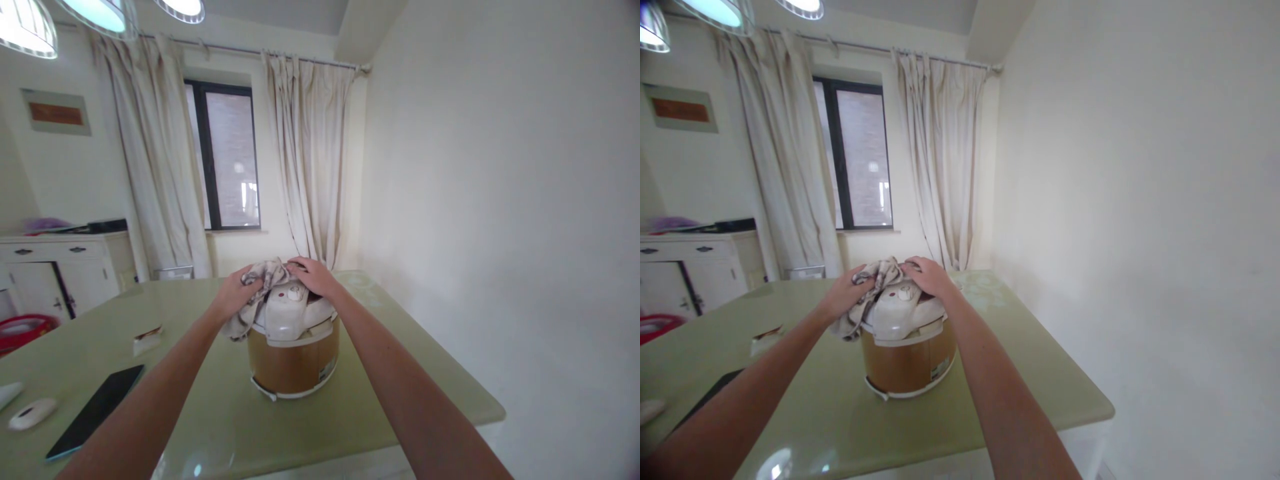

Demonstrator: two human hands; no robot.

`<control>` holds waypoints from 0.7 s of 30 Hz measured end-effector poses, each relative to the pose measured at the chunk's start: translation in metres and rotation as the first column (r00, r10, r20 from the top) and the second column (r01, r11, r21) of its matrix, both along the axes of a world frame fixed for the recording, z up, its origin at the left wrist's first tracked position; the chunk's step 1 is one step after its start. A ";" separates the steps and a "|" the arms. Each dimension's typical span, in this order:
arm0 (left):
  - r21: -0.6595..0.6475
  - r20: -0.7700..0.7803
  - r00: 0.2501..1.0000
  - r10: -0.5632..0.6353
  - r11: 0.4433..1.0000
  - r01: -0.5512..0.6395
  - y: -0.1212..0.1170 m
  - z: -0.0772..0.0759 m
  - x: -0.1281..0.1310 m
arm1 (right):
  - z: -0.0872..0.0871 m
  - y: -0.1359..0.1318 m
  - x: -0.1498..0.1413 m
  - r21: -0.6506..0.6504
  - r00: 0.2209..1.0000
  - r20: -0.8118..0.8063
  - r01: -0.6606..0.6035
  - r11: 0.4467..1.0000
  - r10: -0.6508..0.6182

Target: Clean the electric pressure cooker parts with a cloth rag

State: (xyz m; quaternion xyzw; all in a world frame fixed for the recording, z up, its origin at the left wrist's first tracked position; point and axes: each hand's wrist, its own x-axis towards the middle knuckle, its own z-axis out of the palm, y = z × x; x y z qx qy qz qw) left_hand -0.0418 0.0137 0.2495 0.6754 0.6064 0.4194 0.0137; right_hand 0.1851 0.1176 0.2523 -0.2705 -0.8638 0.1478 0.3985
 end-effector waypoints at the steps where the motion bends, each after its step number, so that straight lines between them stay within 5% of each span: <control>1: 0.008 -0.019 1.000 0.006 1.000 -0.006 -0.007 -0.003 0.002 | 0.000 0.000 0.000 0.003 1.000 0.000 0.001 1.000 -0.001; 7: 0.250 -0.153 0.975 0.161 0.961 -0.119 -0.061 -0.044 0.038 | -0.001 0.003 -0.002 0.022 1.000 0.006 -0.005 1.000 0.005; 11: 0.424 -0.314 0.927 0.203 0.904 -0.054 -0.078 -0.063 0.062 | 0.000 0.008 -0.001 -0.006 0.999 0.007 -0.053 0.999 0.053; 17: 0.512 -0.627 0.759 0.176 0.828 0.231 -0.081 -0.058 0.076 | 0.000 0.006 0.001 -0.022 0.998 -0.019 -0.055 0.998 0.055; 21: 0.393 -0.691 0.723 0.011 0.845 0.362 -0.079 -0.047 0.073 | -0.001 0.007 0.002 -0.008 0.998 -0.025 -0.057 0.998 0.056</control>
